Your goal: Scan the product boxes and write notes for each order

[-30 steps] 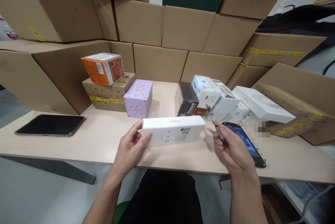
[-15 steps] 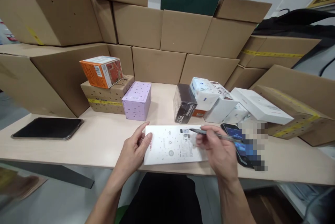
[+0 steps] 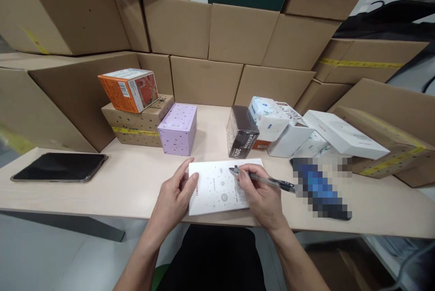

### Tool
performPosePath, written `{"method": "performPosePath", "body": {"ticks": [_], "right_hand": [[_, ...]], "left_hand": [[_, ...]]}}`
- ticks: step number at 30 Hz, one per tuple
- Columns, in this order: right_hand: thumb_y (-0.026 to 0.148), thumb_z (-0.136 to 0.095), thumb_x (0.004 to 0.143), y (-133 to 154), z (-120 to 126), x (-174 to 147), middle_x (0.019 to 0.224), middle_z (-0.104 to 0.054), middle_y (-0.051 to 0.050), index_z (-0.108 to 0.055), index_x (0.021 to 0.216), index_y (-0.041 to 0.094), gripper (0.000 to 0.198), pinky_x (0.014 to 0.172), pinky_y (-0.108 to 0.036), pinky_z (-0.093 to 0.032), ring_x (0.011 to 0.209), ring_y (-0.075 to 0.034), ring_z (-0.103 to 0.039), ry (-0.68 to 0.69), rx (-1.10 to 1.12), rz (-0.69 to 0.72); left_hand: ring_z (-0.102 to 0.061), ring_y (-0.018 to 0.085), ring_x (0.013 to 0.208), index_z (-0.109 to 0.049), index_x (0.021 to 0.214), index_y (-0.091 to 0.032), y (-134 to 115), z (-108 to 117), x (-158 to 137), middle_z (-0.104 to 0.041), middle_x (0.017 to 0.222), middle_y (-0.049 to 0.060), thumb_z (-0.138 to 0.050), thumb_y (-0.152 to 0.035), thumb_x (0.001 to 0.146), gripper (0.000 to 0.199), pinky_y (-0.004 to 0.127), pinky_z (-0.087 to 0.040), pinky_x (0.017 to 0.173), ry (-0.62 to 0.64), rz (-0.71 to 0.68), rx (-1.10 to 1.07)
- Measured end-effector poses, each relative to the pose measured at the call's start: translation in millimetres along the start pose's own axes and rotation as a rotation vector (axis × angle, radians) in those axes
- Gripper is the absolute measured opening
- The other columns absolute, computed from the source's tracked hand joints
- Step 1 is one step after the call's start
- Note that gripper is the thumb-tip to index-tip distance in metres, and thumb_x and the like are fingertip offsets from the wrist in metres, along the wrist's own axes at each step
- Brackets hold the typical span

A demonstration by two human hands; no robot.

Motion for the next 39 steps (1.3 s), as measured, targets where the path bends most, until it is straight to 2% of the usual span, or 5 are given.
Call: {"method": "performPosePath", "body": {"ticks": [15, 22, 25, 31, 39], "right_hand": [[0.031, -0.057, 0.095, 1.0, -0.7, 1.3, 0.080, -0.065, 0.003, -0.065, 0.095, 0.023, 0.011, 0.065, -0.023, -0.047, 0.068, -0.010, -0.060, 0.031, -0.021, 0.026], [0.047, -0.052, 0.095, -5.9, 35.2, -1.2, 0.082, -0.063, 0.000, -0.054, 0.084, 0.021, 0.029, 0.051, -0.023, -0.041, 0.055, -0.009, -0.052, -0.391, 0.240, -0.196], [0.055, -0.052, 0.092, -18.7, 68.0, -0.6, 0.074, -0.062, 0.000, -0.056, 0.091, 0.021, 0.034, 0.051, -0.025, -0.040, 0.053, -0.012, -0.051, -0.336, -0.047, -0.342], [0.053, -0.052, 0.088, -42.5, 86.1, -0.2, 0.063, -0.062, -0.002, -0.065, 0.112, 0.017, 0.045, 0.064, -0.032, -0.040, 0.070, -0.025, -0.061, 0.162, -0.702, -0.475], [0.054, -0.042, 0.093, -43.6, 72.5, -3.5, 0.100, -0.066, -0.017, -0.058, 0.125, 0.011, 0.056, 0.080, -0.040, -0.044, 0.097, -0.032, -0.060, -0.133, -0.872, -0.384]], "left_hand": [[-0.048, 0.012, 0.066, -0.050, 0.142, -0.026, 0.6, 0.1, 0.6, -0.049, 0.074, -0.004, -0.047, -0.056, 0.095, 0.057, 0.025, -0.038, 0.065, 0.007, 0.010, 0.031], [-0.058, 0.016, 0.074, -0.055, 0.135, -0.022, -8.4, -2.3, 2.9, -0.064, 0.085, 0.001, -0.043, -0.055, 0.096, 0.052, 0.030, -0.046, 0.075, -0.008, -0.022, 0.160], [-0.063, 0.020, 0.083, -0.057, 0.133, -0.021, -6.7, -4.3, 4.4, -0.065, 0.095, 0.004, -0.042, -0.053, 0.097, 0.051, 0.035, -0.048, 0.081, -0.019, -0.060, 0.217], [-0.065, 0.022, 0.093, -0.059, 0.132, -0.019, -2.0, -8.3, 5.4, -0.061, 0.101, 0.007, -0.043, -0.050, 0.097, 0.049, 0.040, -0.050, 0.088, -0.035, -0.091, 0.274], [-0.052, 0.010, 0.066, -0.061, 0.127, -0.022, 1.4, -0.9, -2.1, -0.058, 0.099, 0.003, -0.047, -0.043, 0.099, 0.037, 0.029, -0.048, 0.071, -0.139, -0.243, 0.093]]}}
Point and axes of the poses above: each hand's wrist, its own x-axis towards the middle knuckle, its own z-axis out of the back of the hand, y = z × x, the point moved 1 cm from there along x, towards the middle knuckle
